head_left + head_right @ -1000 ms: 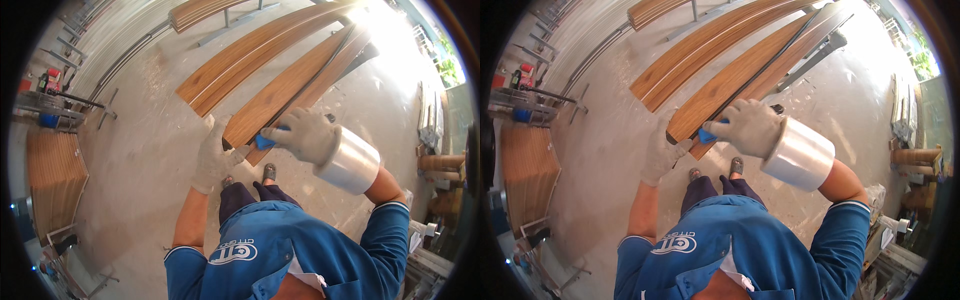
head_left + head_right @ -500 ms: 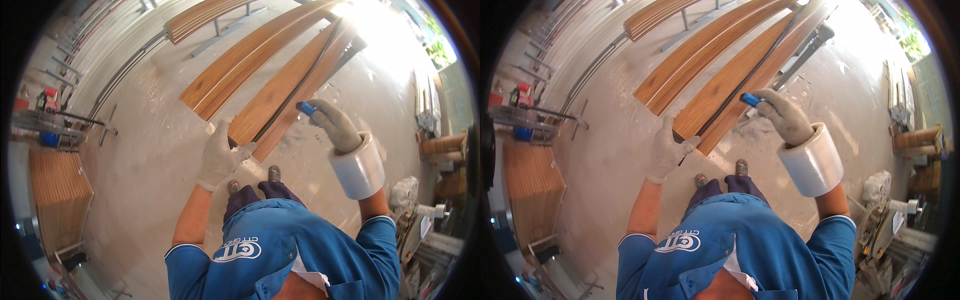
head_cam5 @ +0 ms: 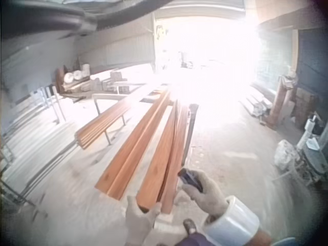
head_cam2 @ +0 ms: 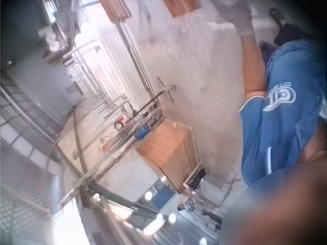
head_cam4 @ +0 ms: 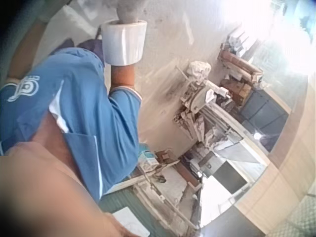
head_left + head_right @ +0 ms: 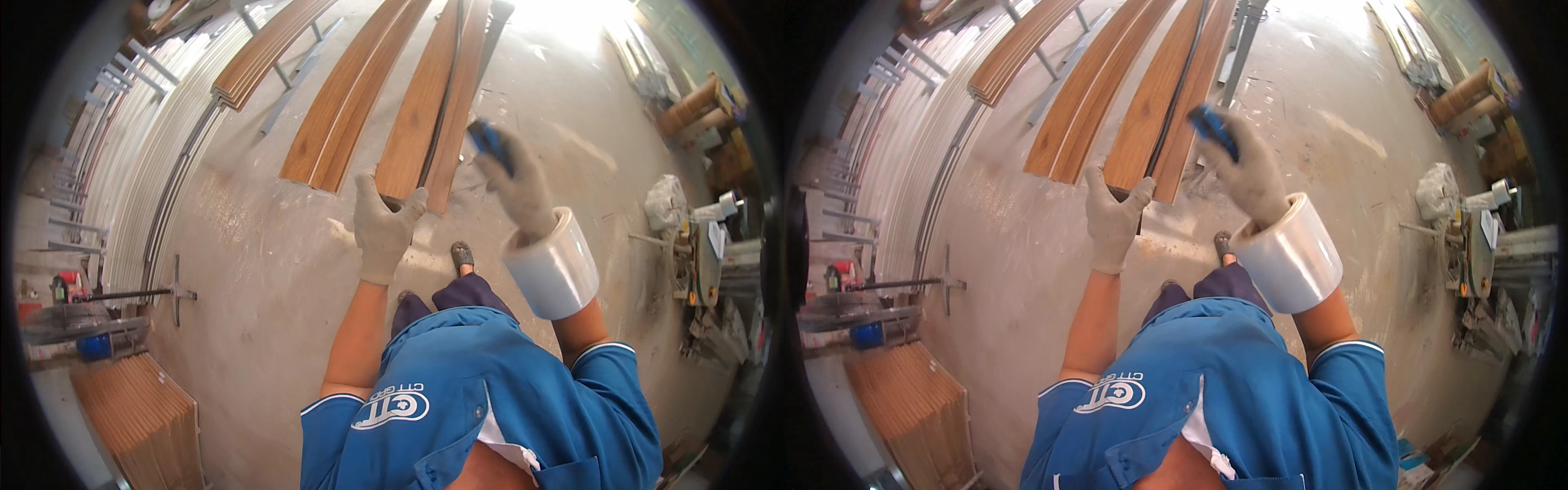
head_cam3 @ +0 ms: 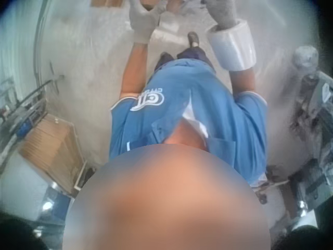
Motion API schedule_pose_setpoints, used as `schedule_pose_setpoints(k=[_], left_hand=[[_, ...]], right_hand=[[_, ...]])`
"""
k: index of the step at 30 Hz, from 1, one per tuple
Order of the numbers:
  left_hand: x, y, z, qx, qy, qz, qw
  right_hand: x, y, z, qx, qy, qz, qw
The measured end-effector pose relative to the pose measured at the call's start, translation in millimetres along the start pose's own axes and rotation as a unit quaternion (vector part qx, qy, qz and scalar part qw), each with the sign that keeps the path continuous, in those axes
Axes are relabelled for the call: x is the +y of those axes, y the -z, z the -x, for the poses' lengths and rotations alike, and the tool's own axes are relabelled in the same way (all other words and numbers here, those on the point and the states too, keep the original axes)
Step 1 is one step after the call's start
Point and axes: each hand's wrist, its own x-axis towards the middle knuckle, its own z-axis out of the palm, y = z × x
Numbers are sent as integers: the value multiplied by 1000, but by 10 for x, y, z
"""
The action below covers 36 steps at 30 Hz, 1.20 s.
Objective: The person retrieves a bundle of wooden planks, then uses a strap and a tensioning tool to secure the bundle. The person repeatedly tightens the strap around the planks and adjusts the bundle to ensure it is held firmly.
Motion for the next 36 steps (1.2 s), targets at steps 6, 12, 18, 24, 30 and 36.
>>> schedule_pose_setpoints(k=[6, 12, 18, 24, 30, 36], left_hand=[[-63, 11, 8, -25, -7, 25, 999], [95, 200, -2, -6, -117, -116, 986], [521, -66, 777, -131, -282, -54, 949], [350, -580, 921, -418, -90, 79, 901], [192, -570, 996, -455, 51, 78, 886], [-135, -697, 1024, -378, 143, 308, 861]], right_hand=[[-136, 391, -331, 163, 17, -374, 913], [-53, 334, -156, 118, -11, -341, 933], [3, 254, 85, 114, -69, -389, 912], [162, 195, 365, 73, -37, -255, 963], [456, 229, 722, 37, -111, -100, 988], [623, 109, 1196, -4, -130, -232, 964]])
